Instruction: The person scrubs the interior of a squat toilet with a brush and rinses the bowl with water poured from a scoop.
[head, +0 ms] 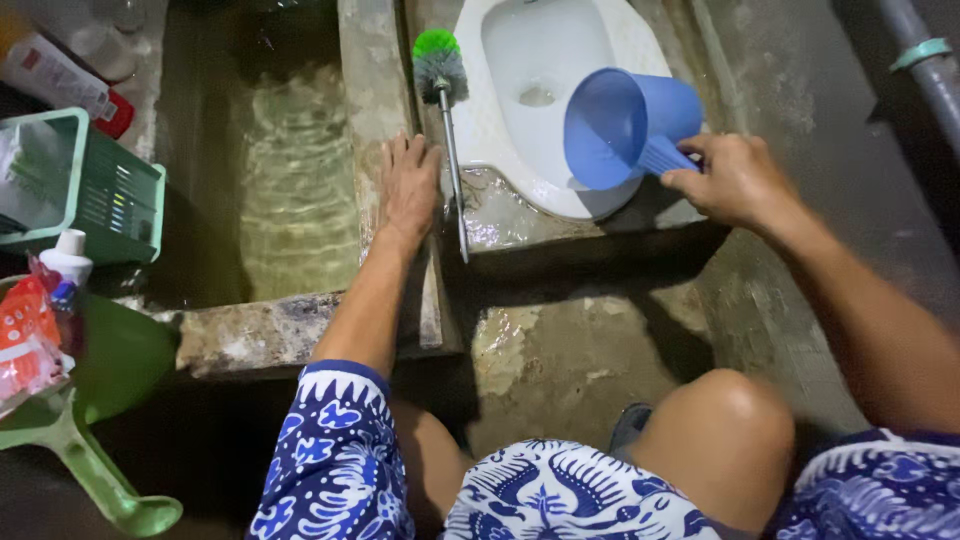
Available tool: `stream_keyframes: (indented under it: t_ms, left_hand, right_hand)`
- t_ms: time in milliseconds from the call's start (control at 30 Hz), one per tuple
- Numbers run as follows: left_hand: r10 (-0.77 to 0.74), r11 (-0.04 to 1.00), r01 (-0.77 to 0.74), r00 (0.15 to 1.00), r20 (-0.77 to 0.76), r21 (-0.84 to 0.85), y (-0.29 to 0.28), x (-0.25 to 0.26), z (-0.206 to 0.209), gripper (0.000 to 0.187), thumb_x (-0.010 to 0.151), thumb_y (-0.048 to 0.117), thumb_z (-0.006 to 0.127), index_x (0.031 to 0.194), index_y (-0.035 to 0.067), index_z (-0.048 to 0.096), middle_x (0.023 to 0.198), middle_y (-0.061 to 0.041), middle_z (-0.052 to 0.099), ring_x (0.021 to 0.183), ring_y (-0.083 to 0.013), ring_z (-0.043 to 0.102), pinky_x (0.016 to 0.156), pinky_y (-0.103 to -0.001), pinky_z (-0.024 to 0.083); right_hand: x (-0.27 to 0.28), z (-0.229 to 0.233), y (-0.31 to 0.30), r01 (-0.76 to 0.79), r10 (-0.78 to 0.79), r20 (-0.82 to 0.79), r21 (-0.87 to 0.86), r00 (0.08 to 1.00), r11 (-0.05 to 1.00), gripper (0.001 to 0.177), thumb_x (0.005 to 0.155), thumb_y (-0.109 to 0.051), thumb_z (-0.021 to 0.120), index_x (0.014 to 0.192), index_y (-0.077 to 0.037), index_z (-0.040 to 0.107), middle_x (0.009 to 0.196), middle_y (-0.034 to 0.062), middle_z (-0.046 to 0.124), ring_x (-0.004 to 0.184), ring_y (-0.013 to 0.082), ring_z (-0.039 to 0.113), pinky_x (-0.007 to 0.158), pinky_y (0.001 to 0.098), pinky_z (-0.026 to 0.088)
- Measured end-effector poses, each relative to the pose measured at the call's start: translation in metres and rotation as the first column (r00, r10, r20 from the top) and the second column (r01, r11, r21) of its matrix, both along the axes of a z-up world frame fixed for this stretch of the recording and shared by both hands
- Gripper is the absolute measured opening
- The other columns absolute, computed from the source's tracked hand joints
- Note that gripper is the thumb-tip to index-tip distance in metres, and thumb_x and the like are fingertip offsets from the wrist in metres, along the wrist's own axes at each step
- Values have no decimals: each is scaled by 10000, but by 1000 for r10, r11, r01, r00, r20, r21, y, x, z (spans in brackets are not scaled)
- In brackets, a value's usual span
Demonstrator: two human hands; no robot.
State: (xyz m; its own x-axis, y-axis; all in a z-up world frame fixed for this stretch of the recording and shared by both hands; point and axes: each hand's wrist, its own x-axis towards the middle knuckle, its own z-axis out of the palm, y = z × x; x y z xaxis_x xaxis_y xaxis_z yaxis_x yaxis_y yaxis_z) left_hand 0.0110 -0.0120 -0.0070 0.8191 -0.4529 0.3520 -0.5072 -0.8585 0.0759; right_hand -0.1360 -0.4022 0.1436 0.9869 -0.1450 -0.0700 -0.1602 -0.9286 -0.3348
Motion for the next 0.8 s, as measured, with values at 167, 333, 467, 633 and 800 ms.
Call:
stream_keyframes:
  t_ms: [167, 333, 467, 633, 800]
  left_hand:
    - [-40, 913, -56, 973, -226, -404, -59, 23, -28, 230, 1012, 77, 617, 1207, 60, 737, 1138, -167, 723, 896, -259, 715, 766, -371, 581]
    - [-358, 206, -612, 679, -641, -764, -121, 60, -93, 175, 979, 79, 623, 1070, -9, 744, 792, -115, 697, 605, -165, 629, 511, -299, 538]
    - [-523, -69, -768, 571, -632, -637, -145, 80, -123, 140, 945, 15, 564, 924, -5, 700, 718, -96, 626, 523, -163, 552, 447, -307, 466]
    - [-472, 63, -855, 429, -770, -515, -142, 77, -137, 156, 968, 110, 562, 819, 74, 589, 687, -113, 571, 492, -229, 483, 393, -367, 319]
    - [-552, -226, -902, 430, -714, -369, -138, 75, -145, 223, 1004, 182, 524, 849, 88, 653, 764, -101, 673, 533, -233, 659, 399, -389, 480]
  right_hand:
    - [-1, 11, 15, 117, -123, 16, 216, 992, 969, 559, 890, -287, 765, 1386, -54, 652, 768, 217, 747, 649, 239, 731, 548, 401, 576]
    - [-10, 28, 28, -107, 78, 203, 138, 976, 985, 537, 875, -287, 771, 1334, -24, 678, 878, 200, 754, 681, 249, 739, 559, 398, 585]
    - [-18, 43, 47, -285, 250, 380, 37, 891, 958, 478, 892, -262, 791, 1285, 0, 717, 906, 262, 753, 774, 305, 751, 683, 411, 580]
    - [-18, 51, 65, -312, 291, 302, 22, 908, 950, 488, 868, -226, 793, 1295, -13, 686, 773, 242, 734, 652, 306, 748, 610, 411, 583]
    - [-17, 47, 65, -378, 347, 330, 34, 878, 925, 455, 885, -207, 789, 1283, -9, 691, 725, 208, 737, 589, 253, 729, 538, 402, 579]
